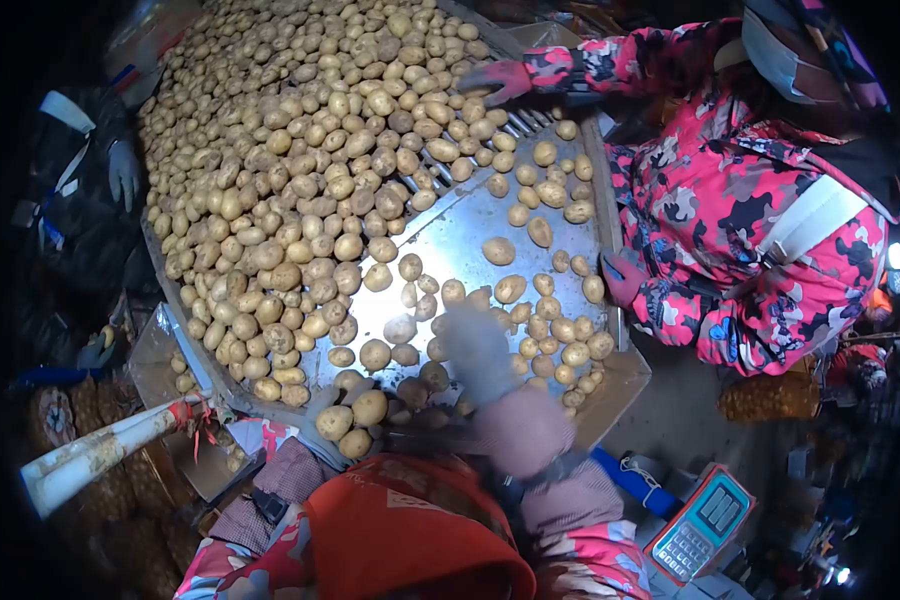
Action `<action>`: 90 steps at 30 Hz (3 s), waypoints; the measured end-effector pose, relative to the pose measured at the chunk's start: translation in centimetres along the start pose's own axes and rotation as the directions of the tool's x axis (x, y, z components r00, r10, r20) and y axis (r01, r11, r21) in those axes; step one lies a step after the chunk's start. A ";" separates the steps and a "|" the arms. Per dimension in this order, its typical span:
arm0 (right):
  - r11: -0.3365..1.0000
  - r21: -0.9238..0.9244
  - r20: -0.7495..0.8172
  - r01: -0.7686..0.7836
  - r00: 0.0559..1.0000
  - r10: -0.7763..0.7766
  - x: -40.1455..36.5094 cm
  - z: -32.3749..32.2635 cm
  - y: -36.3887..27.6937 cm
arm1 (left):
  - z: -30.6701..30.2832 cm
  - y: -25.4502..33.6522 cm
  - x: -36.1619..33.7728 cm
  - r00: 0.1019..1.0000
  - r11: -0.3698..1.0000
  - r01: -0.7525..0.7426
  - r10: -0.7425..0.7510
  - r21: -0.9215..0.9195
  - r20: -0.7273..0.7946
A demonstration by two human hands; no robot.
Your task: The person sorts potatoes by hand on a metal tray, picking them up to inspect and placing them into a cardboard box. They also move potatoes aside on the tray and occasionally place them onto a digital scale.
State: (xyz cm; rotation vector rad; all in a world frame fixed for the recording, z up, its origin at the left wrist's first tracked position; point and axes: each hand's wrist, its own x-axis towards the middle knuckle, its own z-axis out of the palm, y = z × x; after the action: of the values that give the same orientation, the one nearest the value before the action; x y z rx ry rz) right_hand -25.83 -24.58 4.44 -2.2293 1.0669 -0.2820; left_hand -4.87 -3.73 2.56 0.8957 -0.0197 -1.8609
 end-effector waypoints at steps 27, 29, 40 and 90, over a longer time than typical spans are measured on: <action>0.869 0.058 -0.123 0.491 0.868 -0.481 -2.6 8.7 -12.1 | -4.1 -4.4 -9.1 0.820 0.789 -0.555 0.572 -0.265 -0.016; 0.913 -0.234 -0.088 0.334 0.928 -0.363 -4.5 7.7 -6.6 | -4.8 -3.8 -11.1 0.590 0.577 -0.807 0.798 -0.128 -0.125; 0.907 -0.394 -0.366 -0.152 0.931 -0.003 -15.5 -3.8 9.0 | -30.2 5.2 -23.7 -0.016 0.767 -0.329 0.578 0.550 -0.816; 0.873 -0.488 -0.428 -0.019 0.877 -0.220 -3.2 -4.3 14.5 | -6.0 2.9 -14.8 0.926 0.998 0.043 -0.058 -0.048 -0.374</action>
State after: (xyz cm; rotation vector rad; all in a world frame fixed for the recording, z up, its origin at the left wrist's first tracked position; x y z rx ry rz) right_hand -38.78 -30.79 -1.18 -2.7554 1.3912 -0.7081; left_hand 3.87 8.97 7.76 1.2222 0.2776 -1.7019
